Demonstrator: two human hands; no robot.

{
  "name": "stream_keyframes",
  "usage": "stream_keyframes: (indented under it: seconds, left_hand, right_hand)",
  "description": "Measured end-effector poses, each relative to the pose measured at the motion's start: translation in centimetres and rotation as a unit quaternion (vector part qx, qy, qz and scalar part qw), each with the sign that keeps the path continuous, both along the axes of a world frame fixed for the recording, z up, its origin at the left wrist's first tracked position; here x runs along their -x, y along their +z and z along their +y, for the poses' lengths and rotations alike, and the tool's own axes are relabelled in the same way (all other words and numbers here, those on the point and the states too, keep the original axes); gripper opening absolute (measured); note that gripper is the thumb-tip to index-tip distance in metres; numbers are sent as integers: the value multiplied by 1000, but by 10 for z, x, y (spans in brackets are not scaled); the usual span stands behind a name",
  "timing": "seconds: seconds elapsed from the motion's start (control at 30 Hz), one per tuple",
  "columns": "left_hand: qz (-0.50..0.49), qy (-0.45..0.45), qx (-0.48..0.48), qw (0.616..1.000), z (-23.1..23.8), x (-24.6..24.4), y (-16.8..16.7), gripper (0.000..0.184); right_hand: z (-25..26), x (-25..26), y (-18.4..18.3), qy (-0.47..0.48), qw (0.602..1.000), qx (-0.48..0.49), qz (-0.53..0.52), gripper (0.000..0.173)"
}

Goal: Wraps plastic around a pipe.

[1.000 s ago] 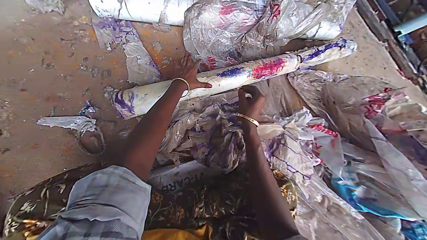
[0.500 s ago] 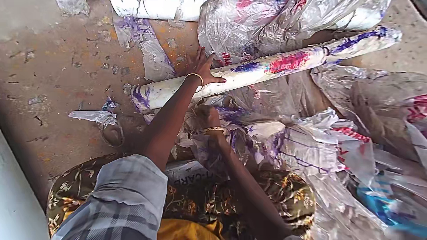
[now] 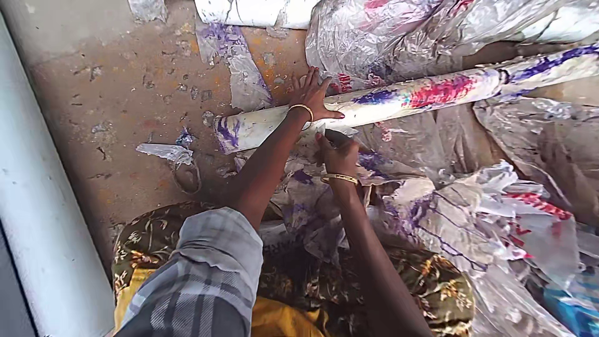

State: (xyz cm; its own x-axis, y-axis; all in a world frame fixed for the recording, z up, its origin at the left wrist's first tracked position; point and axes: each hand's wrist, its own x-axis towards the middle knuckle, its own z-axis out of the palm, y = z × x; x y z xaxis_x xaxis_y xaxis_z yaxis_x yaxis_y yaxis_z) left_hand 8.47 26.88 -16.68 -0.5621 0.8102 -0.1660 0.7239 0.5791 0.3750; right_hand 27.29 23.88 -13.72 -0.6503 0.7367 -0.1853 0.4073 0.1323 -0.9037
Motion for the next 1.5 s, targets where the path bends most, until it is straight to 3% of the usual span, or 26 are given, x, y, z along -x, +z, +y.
stream_keyframes:
  seconds: [0.1, 0.13, 0.23, 0.37, 0.47, 0.63, 0.83, 1.03, 1.13, 1.23, 1.33, 1.5]
  left_hand:
    - [0, -1, 1, 1000, 0, 0, 1, 116]
    - [-1, -1, 2, 1000, 0, 0, 2, 115]
    - [-2, -2, 12, 1000, -3, 1, 3, 112]
    - [-2, -6, -1, 1000, -1, -1, 3, 110]
    - [3, -7, 10, 1000, -2, -2, 6, 109]
    - [21, -2, 3, 1000, 4, 3, -3, 114]
    - [29, 22, -2, 999, 5, 22, 4, 114]
    - [47, -41, -51, 997, 4, 33, -1, 100]
    - [96, -100, -59, 989, -12, 22, 8, 84]
    - [91, -16, -11, 996, -56, -14, 17, 89]
    - [44, 91, 60, 993, -100, -44, 3, 100]
    - [115, 146, 4, 983, -93, -24, -15, 87]
  right_hand:
    - [-9, 27, 13, -51, 958, 278, 40, 20]
    - [-11, 36, 13, -79, 941, 326, 38, 24]
    - [-13, 54, -1, -112, 931, 346, 16, 18]
    - [-15, 52, -41, -53, 941, 334, -16, 13]
    - [-15, 48, -64, 15, 974, 220, -44, 31]
    - [-14, 49, -59, 70, 991, 72, -86, 35]
    - [-51, 31, -50, 156, 973, -55, -163, 30]
    - [-25, 35, -58, 213, 947, -10, -241, 36]
    - [-19, 41, -49, 200, 944, 42, -258, 53]
    - [-21, 46, -41, 213, 929, 41, -298, 64]
    - [-29, 55, -36, 223, 919, 20, -324, 45]
    - [-33, 50, -30, 213, 933, 30, -289, 37]
